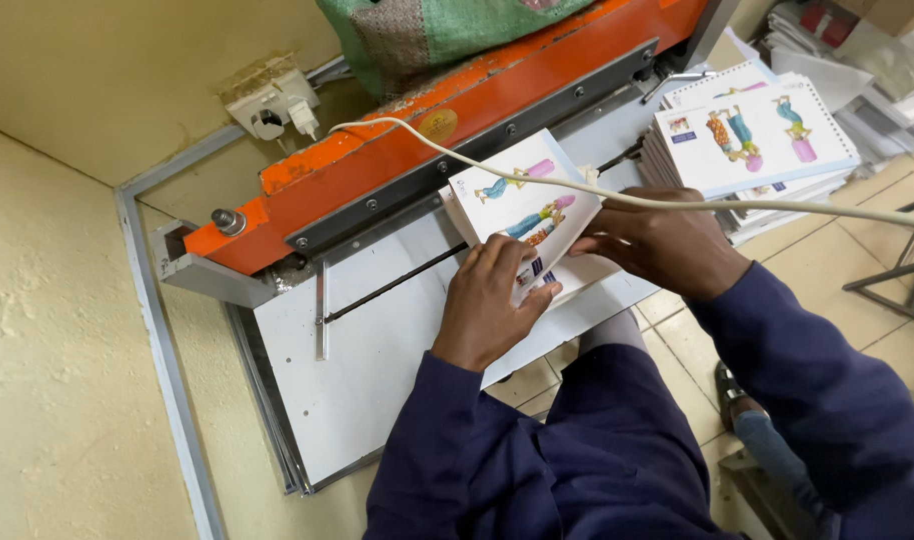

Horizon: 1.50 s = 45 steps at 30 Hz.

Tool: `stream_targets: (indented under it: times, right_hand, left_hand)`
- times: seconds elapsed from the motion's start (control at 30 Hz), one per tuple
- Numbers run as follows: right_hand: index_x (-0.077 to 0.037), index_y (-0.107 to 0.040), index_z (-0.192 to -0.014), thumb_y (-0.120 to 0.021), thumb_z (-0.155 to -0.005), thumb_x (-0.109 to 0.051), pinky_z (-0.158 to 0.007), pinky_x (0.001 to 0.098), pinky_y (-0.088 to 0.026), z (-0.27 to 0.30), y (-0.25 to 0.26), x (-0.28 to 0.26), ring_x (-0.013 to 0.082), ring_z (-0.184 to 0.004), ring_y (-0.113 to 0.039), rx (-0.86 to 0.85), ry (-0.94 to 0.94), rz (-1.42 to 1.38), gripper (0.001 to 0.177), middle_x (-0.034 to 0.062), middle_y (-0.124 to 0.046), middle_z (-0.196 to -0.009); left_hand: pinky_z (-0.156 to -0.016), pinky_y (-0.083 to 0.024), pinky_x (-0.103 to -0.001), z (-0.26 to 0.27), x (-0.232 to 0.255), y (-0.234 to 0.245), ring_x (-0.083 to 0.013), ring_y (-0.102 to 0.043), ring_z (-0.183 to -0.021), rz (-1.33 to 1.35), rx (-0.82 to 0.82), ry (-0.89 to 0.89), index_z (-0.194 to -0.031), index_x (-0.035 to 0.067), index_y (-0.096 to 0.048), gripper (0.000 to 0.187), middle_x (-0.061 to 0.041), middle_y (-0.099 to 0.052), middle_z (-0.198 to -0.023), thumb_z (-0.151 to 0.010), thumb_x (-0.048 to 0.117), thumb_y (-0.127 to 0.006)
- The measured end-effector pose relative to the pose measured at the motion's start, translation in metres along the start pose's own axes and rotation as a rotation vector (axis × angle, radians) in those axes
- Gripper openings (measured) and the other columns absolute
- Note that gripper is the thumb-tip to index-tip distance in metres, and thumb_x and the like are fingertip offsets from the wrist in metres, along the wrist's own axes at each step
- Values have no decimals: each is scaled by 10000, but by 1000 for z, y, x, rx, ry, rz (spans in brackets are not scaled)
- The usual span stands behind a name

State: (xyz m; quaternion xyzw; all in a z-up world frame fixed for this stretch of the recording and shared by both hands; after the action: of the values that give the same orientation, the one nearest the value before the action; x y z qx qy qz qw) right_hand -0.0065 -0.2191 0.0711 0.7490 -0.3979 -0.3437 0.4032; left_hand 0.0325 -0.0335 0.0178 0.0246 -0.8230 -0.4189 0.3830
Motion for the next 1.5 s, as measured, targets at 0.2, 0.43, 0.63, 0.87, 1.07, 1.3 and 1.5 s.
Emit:
stream_targets:
  times: [0.2,0.43,0.63,0.87,1.07,1.3,1.5]
  right_hand:
    - [-40,-625,-927,-688,-1156,-293,-674,418,-429,52,-31,71,313,-752,-548,479,-392,-243,347,98,-487,-811]
    - [-4,-450,-1033,-363,-1070,-584,-540,433,-626,17,-67,44,422,-670,-742,-255,-1053,-1499,588,360,-709,-890]
    - [56,-601,-1264,-519,-1034,-232,-624,452,-632,17,-84,30,366,-823,-738,-283,-999,-1318,377,278,-725,-1111]
    - [-3,-629,-1283,-608,-923,-291,-622,399,-650,44,-109,-93,303,-783,-774,-468,-959,-1451,461,198,-775,-1023]
    - [-117,-690,-1283,-627,-912,-361,-914,288,-577,12,-128,-131,163,-1155,-715,-496,-654,-1194,449,24,-741,-1261]
    - [-36,-718,-1131,-689,-951,-75,-1053,504,-485,3,-184,-132,307,-1059,-717,-138,-408,-1269,187,139,-741,-1022]
    - [-15,-650,-1096,-686,-995,-106,-1045,537,-477,37,-234,-121,321,-1077,-686,-98,-434,-1131,140,157,-686,-944]
  left_hand:
    - [-788,-586,-496,5,-14,-12,-379,-696,-916,10,185,56,-1051,84,-580,132,-121,-613,-967,-988,191,-533]
    - [-784,-577,-470,12,-11,-16,-344,-680,-936,-26,222,13,-958,134,-543,72,-86,-603,-973,-947,203,-561]
    - [-1002,-512,-565,41,4,20,-424,-617,-1197,328,260,156,-1071,35,-622,341,-228,-611,-1248,-1001,363,-561]
    - [-984,-532,-479,146,-59,17,-358,-646,-1213,1112,512,883,-1478,16,-499,680,-218,-657,-1366,-920,398,-574]
    - [-959,-573,-379,207,-59,43,-262,-706,-1179,658,718,862,-1339,60,-627,522,-127,-744,-1290,-933,384,-570]
    - [-1119,-384,-530,189,-45,46,-342,-570,-1308,551,896,287,-1363,38,-475,436,-196,-635,-1352,-1040,323,-540]
    - [-965,-479,-436,212,-85,14,-261,-659,-968,546,938,430,-1040,29,-639,214,-123,-681,-955,-1023,239,-605]
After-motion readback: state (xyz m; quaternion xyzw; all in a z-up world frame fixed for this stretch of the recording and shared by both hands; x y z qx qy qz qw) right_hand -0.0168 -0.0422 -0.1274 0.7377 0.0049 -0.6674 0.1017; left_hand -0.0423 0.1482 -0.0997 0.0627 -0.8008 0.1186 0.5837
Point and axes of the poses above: each hand's wrist, its own z-axis away from the middle knuckle, its own y-axis out of the back of the hand, x = y × z, the point moved 5 cm from there along -z, towards the middle knuckle
